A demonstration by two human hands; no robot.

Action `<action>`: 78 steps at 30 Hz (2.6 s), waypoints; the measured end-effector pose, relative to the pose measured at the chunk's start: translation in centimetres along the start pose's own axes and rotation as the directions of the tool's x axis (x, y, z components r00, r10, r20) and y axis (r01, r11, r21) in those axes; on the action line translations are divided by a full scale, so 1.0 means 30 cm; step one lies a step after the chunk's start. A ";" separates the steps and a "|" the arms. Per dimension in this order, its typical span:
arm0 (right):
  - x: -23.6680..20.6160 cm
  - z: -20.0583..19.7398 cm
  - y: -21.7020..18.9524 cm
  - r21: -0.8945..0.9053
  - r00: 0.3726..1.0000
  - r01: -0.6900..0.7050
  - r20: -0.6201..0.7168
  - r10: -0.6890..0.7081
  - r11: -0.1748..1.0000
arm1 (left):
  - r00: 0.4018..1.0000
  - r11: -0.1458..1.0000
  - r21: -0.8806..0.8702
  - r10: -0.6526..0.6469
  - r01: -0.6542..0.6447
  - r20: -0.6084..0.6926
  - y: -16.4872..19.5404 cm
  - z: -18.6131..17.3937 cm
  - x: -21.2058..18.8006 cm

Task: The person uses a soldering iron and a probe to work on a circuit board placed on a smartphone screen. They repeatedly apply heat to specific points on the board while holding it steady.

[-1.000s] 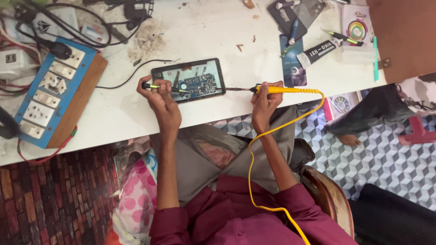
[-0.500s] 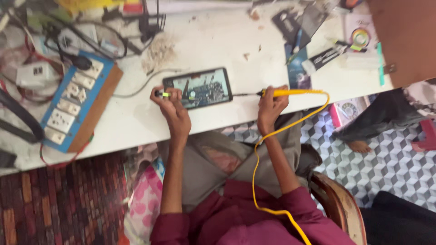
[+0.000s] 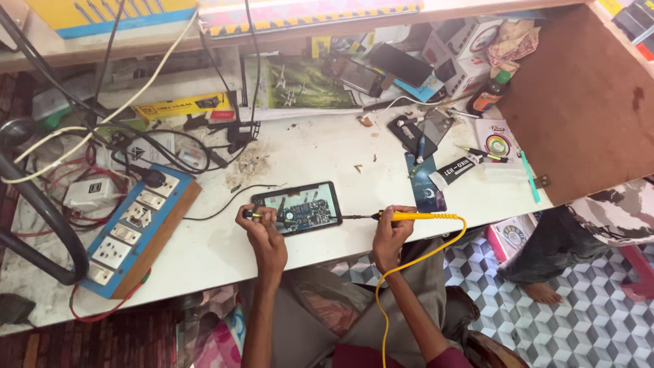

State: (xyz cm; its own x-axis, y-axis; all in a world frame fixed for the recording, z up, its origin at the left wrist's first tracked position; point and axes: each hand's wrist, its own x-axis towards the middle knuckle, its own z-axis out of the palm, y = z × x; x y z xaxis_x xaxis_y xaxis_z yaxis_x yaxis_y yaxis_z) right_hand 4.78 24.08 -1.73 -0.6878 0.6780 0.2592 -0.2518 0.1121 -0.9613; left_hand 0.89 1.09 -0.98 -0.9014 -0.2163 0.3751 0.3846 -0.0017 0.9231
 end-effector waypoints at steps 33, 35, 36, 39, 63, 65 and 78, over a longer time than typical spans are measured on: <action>0.138 0.038 -0.263 -0.329 0.862 0.232 0.506 -0.036 0.915 | 0.998 0.986 -0.160 -0.047 0.052 0.035 -0.024 -0.001 0.007; 0.125 0.026 -0.231 -0.293 0.895 0.160 0.445 -0.014 0.943 | 0.999 0.993 -0.117 -0.024 0.027 0.027 -0.006 -0.001 0.011; 0.121 0.018 -0.210 -0.276 0.911 0.125 0.412 -0.001 0.953 | 1.000 0.996 -0.092 -0.010 0.012 0.018 0.003 0.000 0.015; 0.114 -0.003 -0.134 -0.274 0.933 0.182 0.351 -0.078 0.944 | 1.000 0.997 -0.076 -0.004 0.004 0.007 0.025 0.002 0.010; 0.108 -0.048 -0.044 0.410 0.907 -0.421 0.197 0.372 0.809 | 0.997 0.986 -0.150 -0.076 0.077 0.012 0.018 -0.009 -0.005; 0.128 -0.052 -0.040 0.377 0.916 -0.402 0.164 0.367 0.835 | 0.998 0.990 -0.126 -0.065 0.066 0.011 0.020 -0.005 -0.002; 0.106 -0.052 -0.026 0.230 0.962 -0.115 0.269 0.051 0.966 | 0.997 0.993 -0.088 -0.081 0.081 0.002 0.035 -0.008 0.000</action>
State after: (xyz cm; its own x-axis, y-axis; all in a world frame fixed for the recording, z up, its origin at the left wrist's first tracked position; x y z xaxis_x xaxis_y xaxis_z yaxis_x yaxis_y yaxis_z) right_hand 3.85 27.28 -0.30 -0.8574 0.4625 0.2258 -0.3206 -0.1368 -0.9373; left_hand 1.35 0.85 -0.03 -0.9300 -0.2134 0.2994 0.3266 -0.1054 0.9393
